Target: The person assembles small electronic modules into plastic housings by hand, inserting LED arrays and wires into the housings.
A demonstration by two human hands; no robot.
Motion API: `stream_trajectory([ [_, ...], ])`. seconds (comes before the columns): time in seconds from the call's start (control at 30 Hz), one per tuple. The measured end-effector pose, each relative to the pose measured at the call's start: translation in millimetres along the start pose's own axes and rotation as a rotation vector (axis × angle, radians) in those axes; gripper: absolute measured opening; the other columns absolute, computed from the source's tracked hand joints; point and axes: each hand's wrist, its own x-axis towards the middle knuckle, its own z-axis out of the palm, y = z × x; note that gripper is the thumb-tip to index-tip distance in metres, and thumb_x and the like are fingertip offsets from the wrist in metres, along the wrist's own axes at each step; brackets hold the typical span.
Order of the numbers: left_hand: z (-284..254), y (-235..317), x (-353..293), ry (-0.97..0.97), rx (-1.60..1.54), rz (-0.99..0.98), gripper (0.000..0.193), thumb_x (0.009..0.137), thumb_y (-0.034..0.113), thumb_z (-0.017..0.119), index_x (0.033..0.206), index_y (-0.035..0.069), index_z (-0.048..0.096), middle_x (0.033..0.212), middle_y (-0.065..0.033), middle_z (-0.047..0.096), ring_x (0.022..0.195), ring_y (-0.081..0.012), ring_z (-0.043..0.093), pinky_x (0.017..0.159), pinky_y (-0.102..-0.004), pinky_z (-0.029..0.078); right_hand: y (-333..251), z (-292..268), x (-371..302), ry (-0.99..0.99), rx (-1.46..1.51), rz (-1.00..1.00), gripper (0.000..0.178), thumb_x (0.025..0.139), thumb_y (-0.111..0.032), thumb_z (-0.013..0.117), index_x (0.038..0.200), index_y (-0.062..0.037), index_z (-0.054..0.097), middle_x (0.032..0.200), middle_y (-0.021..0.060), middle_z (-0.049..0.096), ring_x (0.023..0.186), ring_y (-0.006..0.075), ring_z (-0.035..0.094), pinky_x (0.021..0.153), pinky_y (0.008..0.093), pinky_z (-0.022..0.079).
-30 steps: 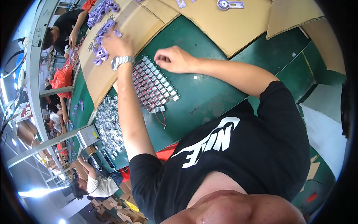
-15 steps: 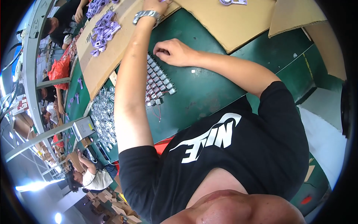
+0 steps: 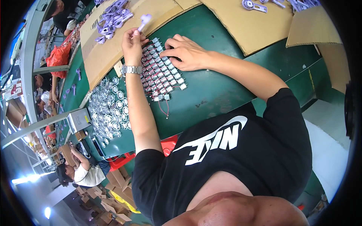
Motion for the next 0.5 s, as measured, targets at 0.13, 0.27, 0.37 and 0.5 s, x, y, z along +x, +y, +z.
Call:
stream_trajectory([
  [0.13, -10.0, 2.3, -8.7, -0.087, -0.018, 0.038, 0.022, 0.106, 0.011, 0.055, 0.125, 0.002, 0.058, 0.097, -0.0073, 0.065, 0.083, -0.0134, 0.066, 0.08, -0.029, 0.061, -7.5, -1.0, 7.2, -0.07, -0.01, 0.09, 0.026, 0.09, -0.022, 0.066, 0.115, -0.0136, 0.073, 0.112, 0.0106, 0.057, 0.108, 0.0291, 0.05, 0.098, 0.0416, 0.042],
  [0.27, -14.7, 4.9, -12.7, -0.125, -0.05, 0.04, 0.023, 0.104, 0.006, 0.055, 0.126, 0.001, 0.058, 0.103, -0.0084, 0.069, 0.088, -0.0143, 0.068, 0.083, -0.0287, 0.06, -11.5, 10.0, 8.7, -0.056, -0.022, 0.219, 0.024, 0.093, -0.028, 0.07, 0.112, -0.0138, 0.073, 0.114, 0.0105, 0.056, 0.108, 0.0304, 0.048, 0.097, 0.0432, 0.04],
  [0.37, -12.9, 3.4, -13.8, -0.121, -0.057, 0.043, 0.023, 0.103, 0.005, 0.057, 0.126, 0.001, 0.059, 0.103, -0.0082, 0.07, 0.089, -0.014, 0.069, 0.083, -0.0279, 0.059, -12.8, 12.9, 7.6, -0.053, -0.001, 0.257, 0.02, 0.091, -0.024, 0.073, 0.108, -0.0129, 0.072, 0.114, 0.0089, 0.057, 0.11, 0.0304, 0.047, 0.098, 0.0433, 0.038],
  [0.5, -10.7, -0.5, -11.3, -0.125, -0.01, 0.05, 0.024, 0.104, 0.008, 0.058, 0.126, 0.001, 0.06, 0.103, -0.0075, 0.07, 0.089, -0.013, 0.068, 0.082, -0.0268, 0.057, 0.6, 15.6, 4.8, -0.03, 0.046, 0.216, 0.024, 0.093, -0.019, 0.071, 0.114, -0.0101, 0.065, 0.114, 0.0082, 0.059, 0.111, 0.0284, 0.05, 0.099, 0.0426, 0.037],
])
